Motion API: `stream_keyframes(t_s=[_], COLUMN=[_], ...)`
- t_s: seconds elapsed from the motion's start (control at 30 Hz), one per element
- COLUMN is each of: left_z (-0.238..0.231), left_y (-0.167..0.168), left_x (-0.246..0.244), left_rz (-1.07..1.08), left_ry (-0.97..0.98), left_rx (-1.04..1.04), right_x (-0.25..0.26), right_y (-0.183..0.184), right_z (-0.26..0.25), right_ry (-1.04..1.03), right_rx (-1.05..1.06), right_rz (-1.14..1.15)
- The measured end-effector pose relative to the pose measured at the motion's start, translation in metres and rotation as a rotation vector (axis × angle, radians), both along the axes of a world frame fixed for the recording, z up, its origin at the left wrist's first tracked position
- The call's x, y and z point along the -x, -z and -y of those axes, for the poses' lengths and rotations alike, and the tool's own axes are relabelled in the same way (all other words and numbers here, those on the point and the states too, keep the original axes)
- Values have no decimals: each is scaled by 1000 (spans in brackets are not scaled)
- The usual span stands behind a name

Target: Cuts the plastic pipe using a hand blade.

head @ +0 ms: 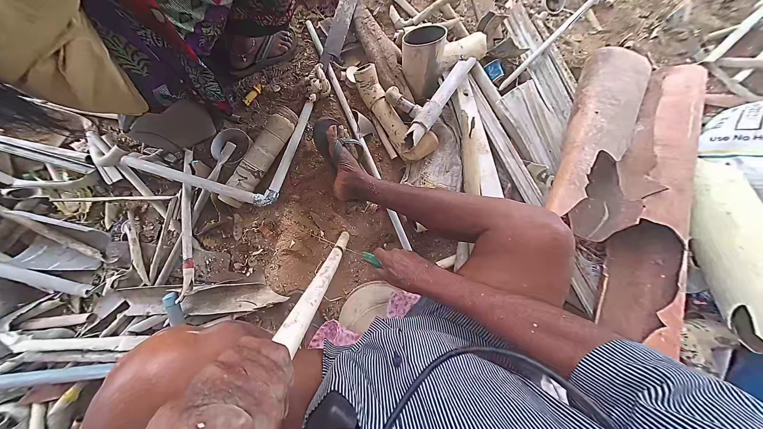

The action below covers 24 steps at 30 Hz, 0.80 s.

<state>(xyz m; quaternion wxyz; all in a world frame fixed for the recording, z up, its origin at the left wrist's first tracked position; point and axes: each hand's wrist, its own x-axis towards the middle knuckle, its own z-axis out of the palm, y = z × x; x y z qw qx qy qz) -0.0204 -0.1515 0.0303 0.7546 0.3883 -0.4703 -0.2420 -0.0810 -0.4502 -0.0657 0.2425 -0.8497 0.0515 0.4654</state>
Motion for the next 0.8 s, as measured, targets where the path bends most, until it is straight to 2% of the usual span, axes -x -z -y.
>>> stream_keyframes(t_s=[0.03, 0.1, 0.13, 0.27, 0.33, 0.43, 0.5, 0.57, 0.6, 0.67, 0.77, 0.8], left_z=[-12, -16, -13, 4, 0, -8, -5, 2, 8, 17, -4, -5], left_y=[14, 29, 29, 16, 15, 20, 24, 15, -1, -25, 7, 13], left_x=[-7, -13, -13, -8, -13, -18, -10, -6, -4, -9, -17, -17], left_rz=[17, 22, 31, 35, 55, 71, 39, 17, 9, 32, 70, 73], left_ry=[80, 117, 133, 80, 117, 205, 144, 65, 55, 130, 206, 199], left_rx=[31, 82, 88, 106, 67, 28, 70, 67, 12, -112, -23, -2], right_x=[2, 7, 10, 1, -3, 4, 11, 4, 2, 0, 4, 5], right_y=[-13, -35, -32, 25, 8, -33, -18, 14, 22, 6, -43, -46], right_z=[-9, -28, -33, 0, -2, -27, -28, -7, 2, 1, -29, -34], right_ry=[-41, -67, -48, 14, -12, -85, -51, -8, 18, -2, -85, -87], right_rx=[-72, -239, -265, 40, 24, -217, -206, -13, 50, 6, -251, -284], right_rz=[87, 293, 336, -10, -12, 231, 278, 53, -21, -8, 244, 292])
